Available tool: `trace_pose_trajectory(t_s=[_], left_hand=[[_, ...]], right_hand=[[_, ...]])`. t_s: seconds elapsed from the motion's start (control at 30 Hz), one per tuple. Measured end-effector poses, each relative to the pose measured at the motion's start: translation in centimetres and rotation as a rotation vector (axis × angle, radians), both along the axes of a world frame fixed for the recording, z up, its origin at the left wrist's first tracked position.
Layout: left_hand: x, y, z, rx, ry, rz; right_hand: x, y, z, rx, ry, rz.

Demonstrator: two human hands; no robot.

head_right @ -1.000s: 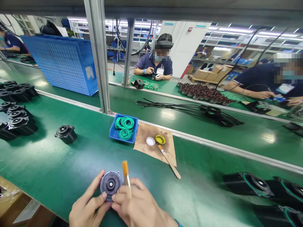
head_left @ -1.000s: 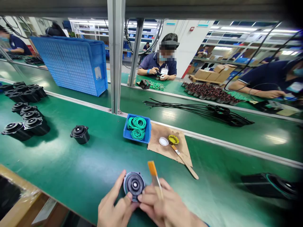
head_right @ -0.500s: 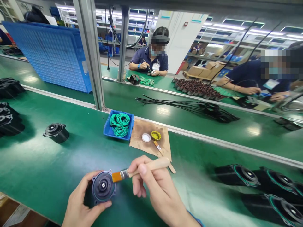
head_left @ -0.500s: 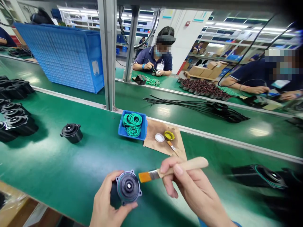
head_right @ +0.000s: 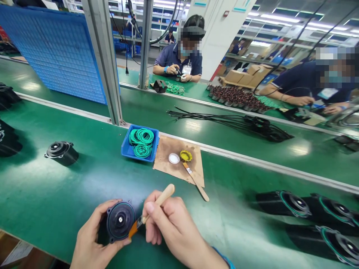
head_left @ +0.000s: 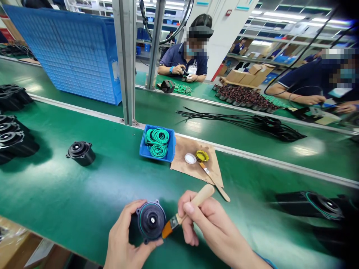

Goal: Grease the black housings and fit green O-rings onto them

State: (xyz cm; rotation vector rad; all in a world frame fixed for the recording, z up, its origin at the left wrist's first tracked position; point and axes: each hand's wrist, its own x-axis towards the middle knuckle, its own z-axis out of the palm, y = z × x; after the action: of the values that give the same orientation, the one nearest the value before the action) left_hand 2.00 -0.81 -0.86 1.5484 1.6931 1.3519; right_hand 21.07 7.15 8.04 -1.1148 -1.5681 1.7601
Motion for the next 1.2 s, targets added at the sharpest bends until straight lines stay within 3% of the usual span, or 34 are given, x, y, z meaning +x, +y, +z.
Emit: trace_pose_trajectory(t_s=[0.27,0.4,0.67,0.87,1.03,1.2], left_hand=[[-0.2,-0.2,-0.1,-0.021,-0.007,-0.041],[-0.4,-0.2,-0.2,-0.010,-0.006,-0.087],[-1.6,0.4,0.0,0.188,0.112,-0.291],[-1.3,1.0,0.9,0.403,0.220,-0.275],[-1.2,0.9,0.9,0.474,0.302,-0.225],[-1.1,1.0,1.0,0.555,0.360,-0.181]], right_hand=[[0.5,0.3,-0.1,0.249,-0.057,-0.009],[0.7,0.3,0.4,0.468,-0.077,-0.025],[0.3,-0.3,0.7,0.761,0.031,-0.035],[0.4,-0.6,1.2,0.824,0.138,-0.134],[0.6,-0.6,1.9,0.815,0.011,-0.261],[0.0,-0.7,1.9,0.838,-0.030,-0.281]])
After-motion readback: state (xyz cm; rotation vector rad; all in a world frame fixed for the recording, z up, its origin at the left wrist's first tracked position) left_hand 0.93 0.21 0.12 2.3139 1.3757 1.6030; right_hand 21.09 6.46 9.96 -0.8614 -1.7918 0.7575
